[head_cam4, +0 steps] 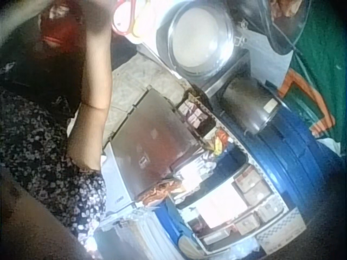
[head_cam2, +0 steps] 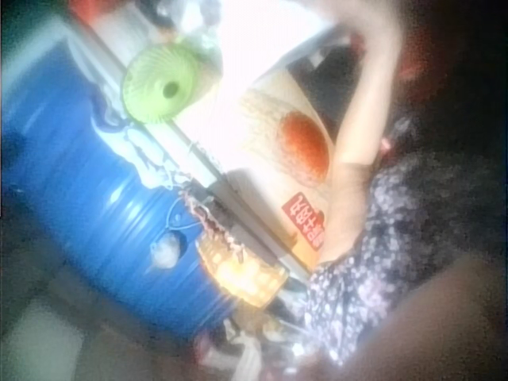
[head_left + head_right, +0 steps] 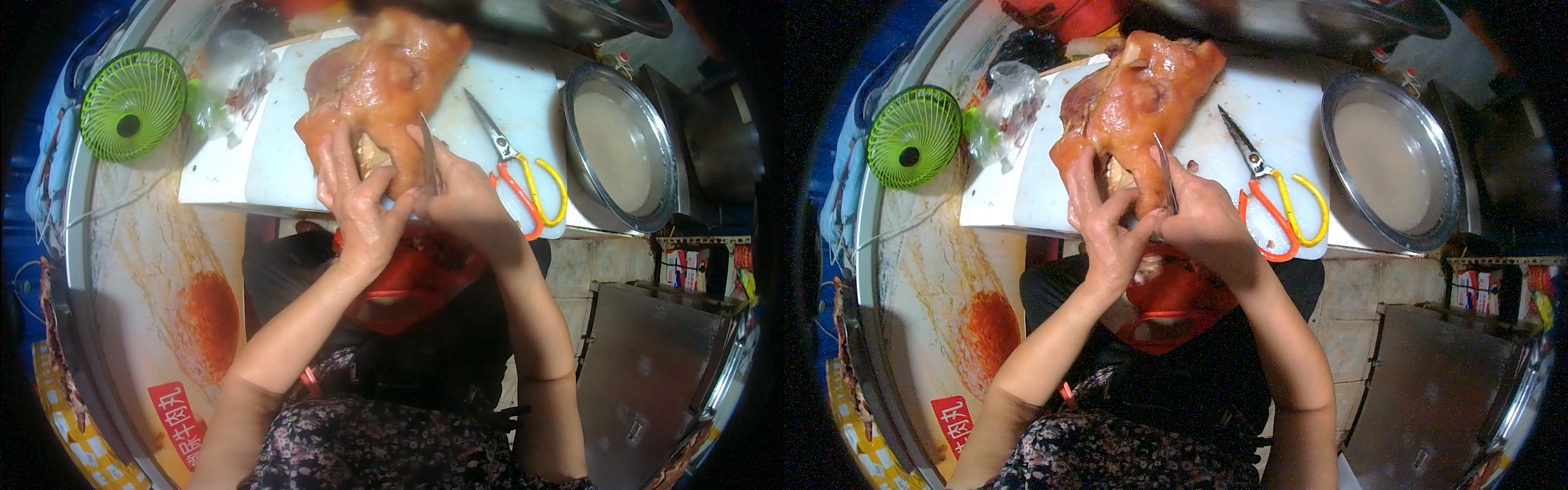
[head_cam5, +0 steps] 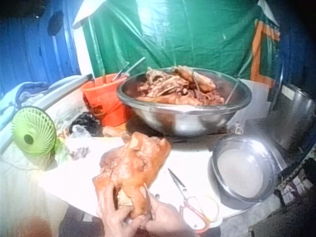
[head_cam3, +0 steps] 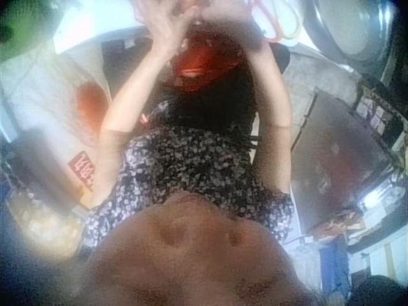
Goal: The person deconstructs a cooked pig head by hand and using a knife, removing pieces of meat and skin and placing them into a large metal bowl.
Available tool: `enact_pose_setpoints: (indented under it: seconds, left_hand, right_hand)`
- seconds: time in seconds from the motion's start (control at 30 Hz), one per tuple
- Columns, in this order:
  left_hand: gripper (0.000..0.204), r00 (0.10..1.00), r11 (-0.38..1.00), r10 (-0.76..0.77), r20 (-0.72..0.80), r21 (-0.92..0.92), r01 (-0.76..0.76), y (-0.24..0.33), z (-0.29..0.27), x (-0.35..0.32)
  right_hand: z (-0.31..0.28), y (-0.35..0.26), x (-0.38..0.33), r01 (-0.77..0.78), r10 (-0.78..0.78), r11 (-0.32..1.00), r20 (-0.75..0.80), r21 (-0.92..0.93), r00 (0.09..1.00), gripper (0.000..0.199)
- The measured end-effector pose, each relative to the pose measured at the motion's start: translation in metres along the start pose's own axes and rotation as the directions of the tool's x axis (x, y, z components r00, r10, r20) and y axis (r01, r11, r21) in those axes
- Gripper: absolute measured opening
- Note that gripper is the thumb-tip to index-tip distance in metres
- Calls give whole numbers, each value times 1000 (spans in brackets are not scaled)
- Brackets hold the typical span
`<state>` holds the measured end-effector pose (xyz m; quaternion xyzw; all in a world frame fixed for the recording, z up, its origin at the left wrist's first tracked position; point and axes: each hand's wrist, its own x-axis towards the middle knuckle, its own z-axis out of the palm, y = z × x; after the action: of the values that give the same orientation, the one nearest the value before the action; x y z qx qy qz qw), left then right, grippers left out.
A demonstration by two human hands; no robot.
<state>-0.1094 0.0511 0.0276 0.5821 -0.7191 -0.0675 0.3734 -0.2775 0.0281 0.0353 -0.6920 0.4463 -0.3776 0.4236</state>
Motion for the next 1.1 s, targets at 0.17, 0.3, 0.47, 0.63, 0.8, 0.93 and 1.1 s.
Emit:
enact_pose_setpoints:
  seconds: [0.17, 0.3, 0.47, 0.63, 0.8, 0.93, 1.1]
  left_hand:
    - [25, 1000, 1000, 4, -15, -15, -4, -1, 1, -1]
    - [25, 999, 1000, 29, -37, -6, -29, -3, 2, -1]
    - [25, 998, 1000, 29, -48, 8, -29, -3, 2, 0]
    - [26, 997, 998, 63, -45, 13, -62, -3, 2, 1]
    - [28, 998, 999, 50, -35, 9, -50, -3, 1, 1]
    - [27, 997, 998, 65, -47, 0, -65, -5, 3, 1]
    - [27, 996, 997, 70, -58, 24, -69, -5, 3, 0]
  right_hand:
    - [9, -6, -17, -31, 31, 999, 1, -16, 1000, 79]
    - [9, -29, -24, -283, 284, 959, 133, -25, 950, 88]
    - [23, -19, -38, -203, 206, 977, 35, -68, 978, 91]
    - [22, -12, -33, -172, 170, 982, 25, 81, 985, 94]
    - [15, 0, -15, -217, 198, 875, 90, 433, 976, 99]
    - [22, 12, -20, -272, 246, 875, 115, 401, 962, 99]
    - [19, -16, -28, -346, 304, 866, 169, 360, 937, 95]
